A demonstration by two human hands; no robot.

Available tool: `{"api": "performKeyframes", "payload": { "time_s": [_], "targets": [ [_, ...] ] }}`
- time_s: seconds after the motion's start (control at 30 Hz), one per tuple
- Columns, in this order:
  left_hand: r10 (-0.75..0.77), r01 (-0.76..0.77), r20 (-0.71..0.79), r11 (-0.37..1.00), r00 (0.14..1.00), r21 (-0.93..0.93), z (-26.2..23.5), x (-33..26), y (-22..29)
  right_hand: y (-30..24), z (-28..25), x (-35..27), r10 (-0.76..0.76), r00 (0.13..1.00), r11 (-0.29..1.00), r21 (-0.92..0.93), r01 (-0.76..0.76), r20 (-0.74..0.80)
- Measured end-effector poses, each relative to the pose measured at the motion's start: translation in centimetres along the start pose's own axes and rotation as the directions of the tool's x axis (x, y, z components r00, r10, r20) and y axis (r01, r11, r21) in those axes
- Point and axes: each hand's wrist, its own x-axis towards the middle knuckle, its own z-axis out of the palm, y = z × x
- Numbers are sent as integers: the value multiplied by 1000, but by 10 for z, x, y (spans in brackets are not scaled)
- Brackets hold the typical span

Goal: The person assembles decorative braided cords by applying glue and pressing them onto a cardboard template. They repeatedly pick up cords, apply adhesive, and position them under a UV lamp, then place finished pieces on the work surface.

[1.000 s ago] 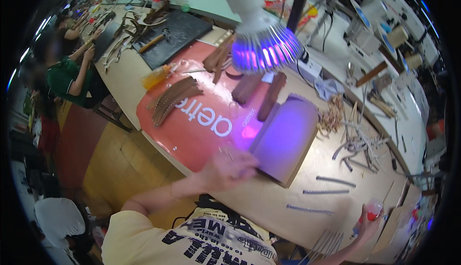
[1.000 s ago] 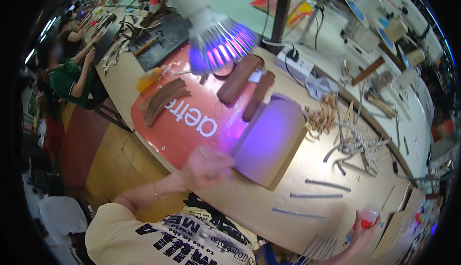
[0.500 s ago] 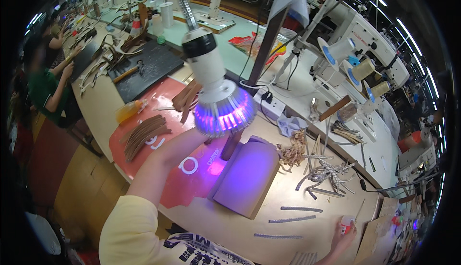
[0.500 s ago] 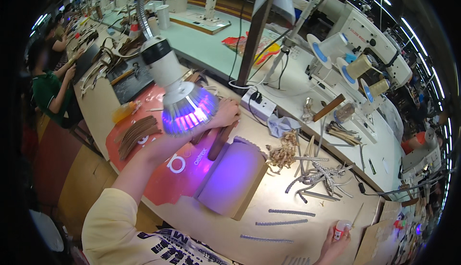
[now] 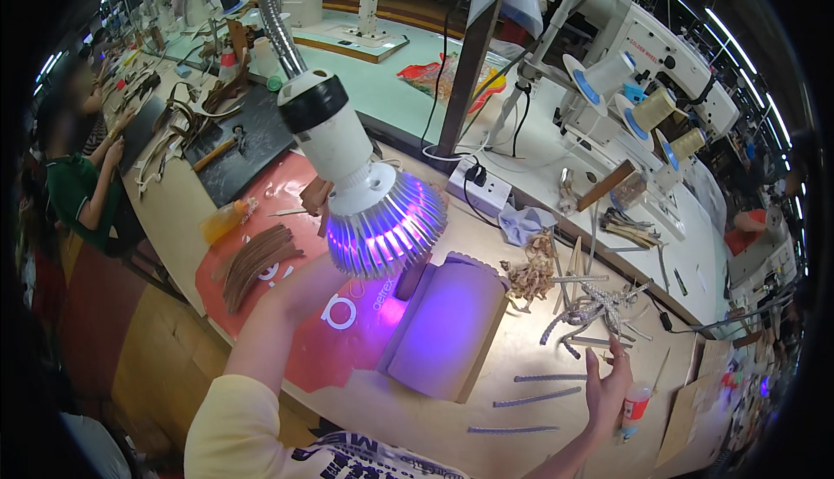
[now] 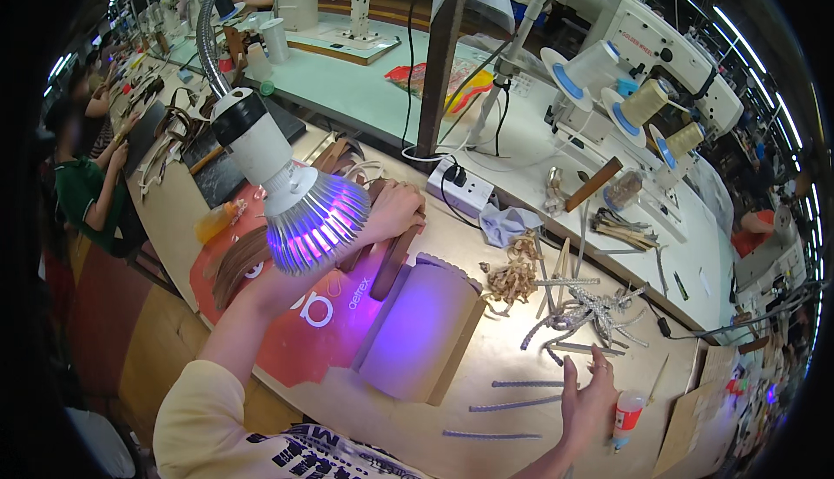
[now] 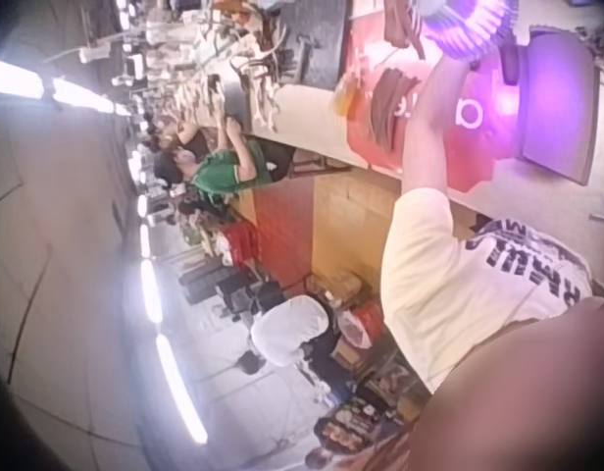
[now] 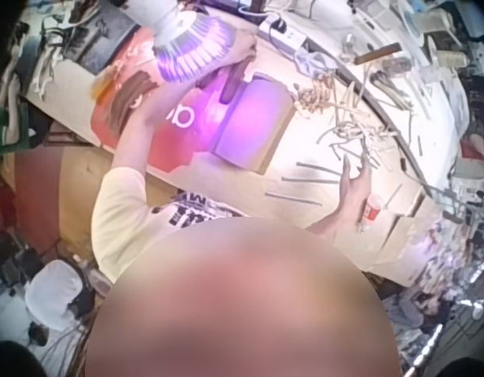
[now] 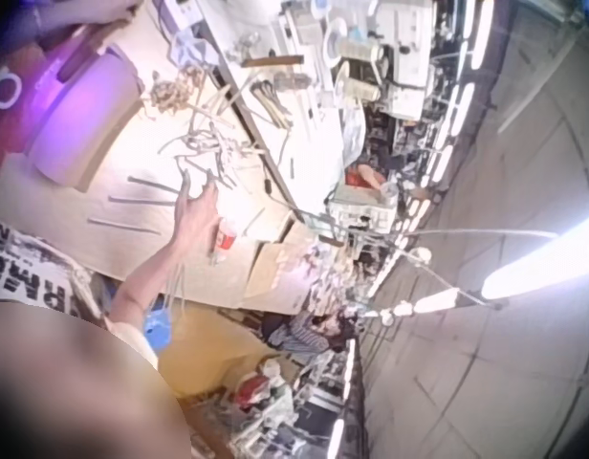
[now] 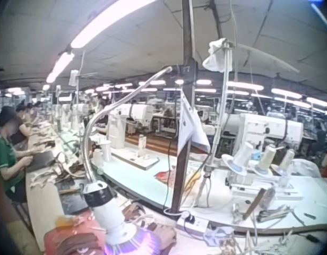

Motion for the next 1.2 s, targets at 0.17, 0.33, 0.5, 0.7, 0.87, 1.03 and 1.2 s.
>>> {"api": "performKeyframes", "payload": {
  "time_s": [0.17, 0.33, 0.5, 0.7, 0.87, 1.03, 1.2],
  "targets": [
    [-78, 88, 206, 995, 975, -39, 5, 22, -12, -17, 5, 0, -24, 998, 999, -39, 27, 63],
    [80, -79, -12, 996, 997, 49, 17, 19, -16, -26, 6, -1, -44, 996, 992, -112, 52, 72],
    [118, -117, 3, 989, 993, -91, 21, 5, -24, -57, 14, 6, -258, 962, 962, -69, 265, 93],
    [275, -391, -316, 827, 908, -403, 9, -49, -16, -128, 66, 45, -694, 713, 657, 498, 566, 103],
    [122, -319, -357, 760, 926, -566, -51, -113, 28, -215, 134, 86, -726, 478, 661, 695, 284, 495],
    [67, -227, -441, 919, 895, -321, -122, -155, 60, -251, 130, 66, -795, 202, 606, 730, 317, 572],
    [-285, 14, -340, 783, 896, -622, -165, -182, 97, -214, 73, -23, -870, 267, 393, 910, -136, 415]
  ]
}}
